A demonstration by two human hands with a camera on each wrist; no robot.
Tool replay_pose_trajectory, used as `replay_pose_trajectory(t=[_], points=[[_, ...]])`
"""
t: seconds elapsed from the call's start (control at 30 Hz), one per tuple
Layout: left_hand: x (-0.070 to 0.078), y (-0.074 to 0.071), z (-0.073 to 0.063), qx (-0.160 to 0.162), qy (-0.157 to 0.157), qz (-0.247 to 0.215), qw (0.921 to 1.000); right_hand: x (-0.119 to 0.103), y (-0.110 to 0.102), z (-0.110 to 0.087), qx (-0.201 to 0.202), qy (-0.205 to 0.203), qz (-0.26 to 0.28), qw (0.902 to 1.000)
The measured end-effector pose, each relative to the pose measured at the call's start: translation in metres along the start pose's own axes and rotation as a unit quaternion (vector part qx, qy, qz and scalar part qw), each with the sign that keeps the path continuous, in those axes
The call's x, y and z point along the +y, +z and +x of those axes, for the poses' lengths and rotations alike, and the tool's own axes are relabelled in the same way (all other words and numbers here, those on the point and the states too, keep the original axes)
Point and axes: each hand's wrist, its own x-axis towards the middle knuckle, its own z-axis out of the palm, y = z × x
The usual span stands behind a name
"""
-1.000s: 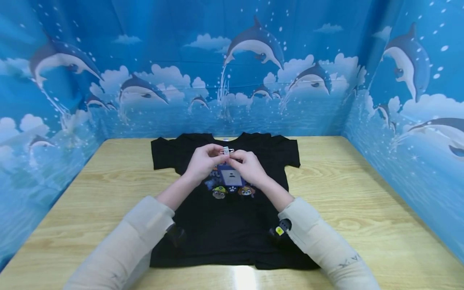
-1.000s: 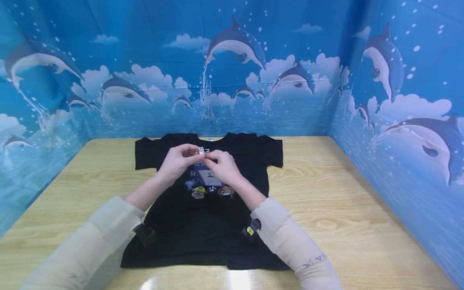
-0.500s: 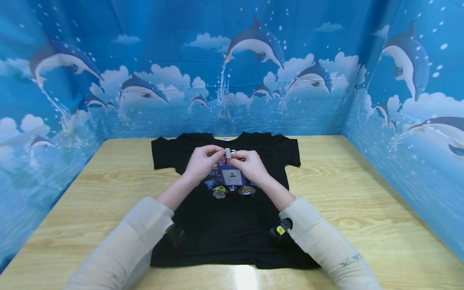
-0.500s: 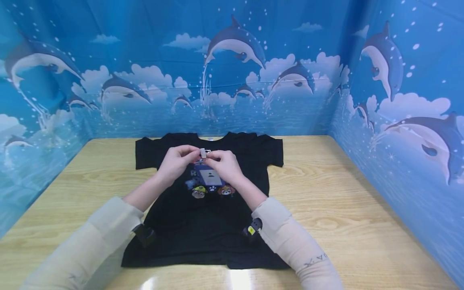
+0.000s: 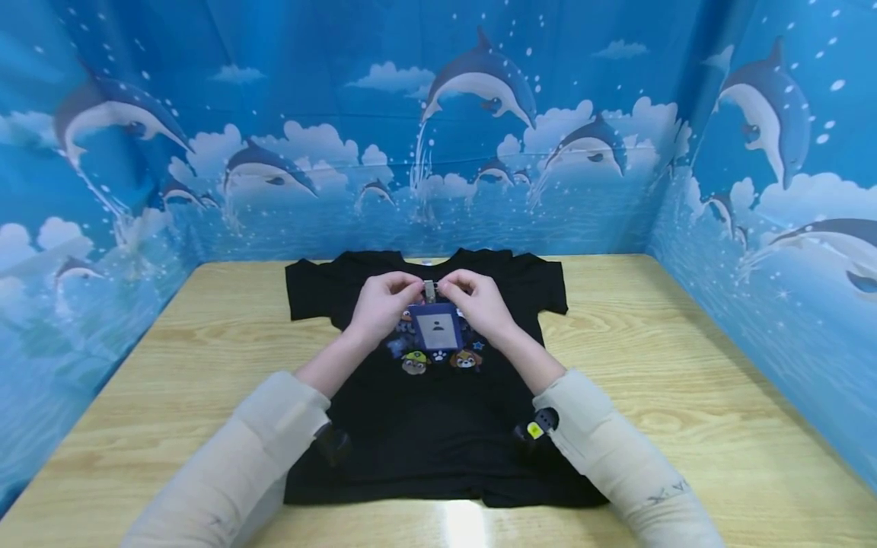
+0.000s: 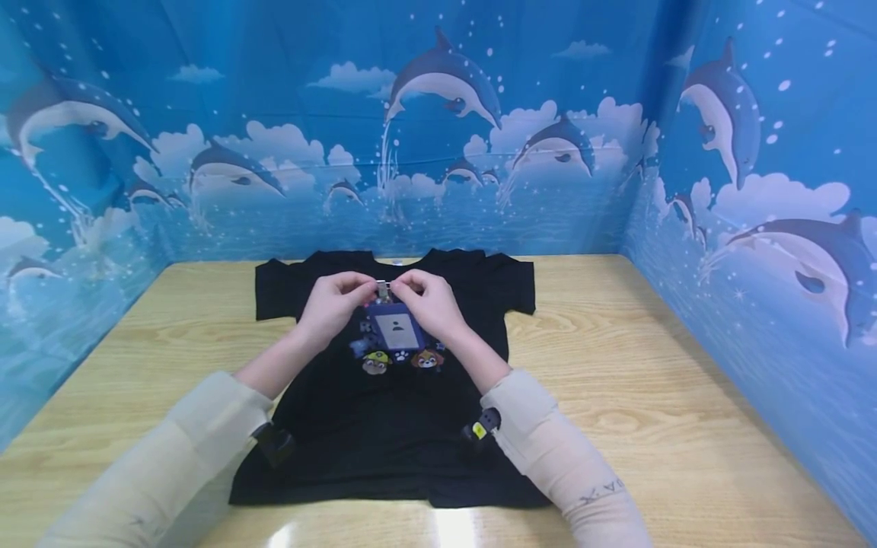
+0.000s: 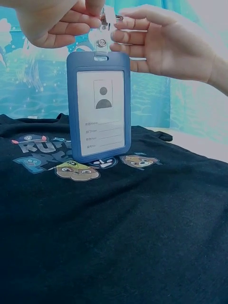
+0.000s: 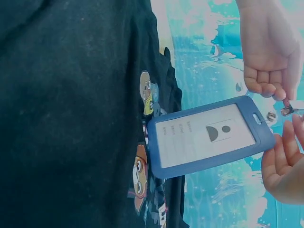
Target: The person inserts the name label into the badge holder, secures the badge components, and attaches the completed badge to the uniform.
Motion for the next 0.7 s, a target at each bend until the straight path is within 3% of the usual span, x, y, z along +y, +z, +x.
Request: replay_pose_trajectory(t=[0.1,0.3,0.7], points=[[-0.0019,0.0007,0.0001,-0.011,0.012,0.001,0.9999,-0.0015,-0.0003,0.0004,-0.003,0.008,0.001,1.0],[-0.0035,0.0038,-0.0009,-0.036,0.007,0.037,0.9986,0.0007,0.0002,0.0005,0.005,0.022,0.015,0.9996],[-0.0012,0.0093,0.0013,-0.023,0.023,0.113,0.993,0.0065,-0.0027,0.0004,0.01,0.023,0.063,0.9977]])
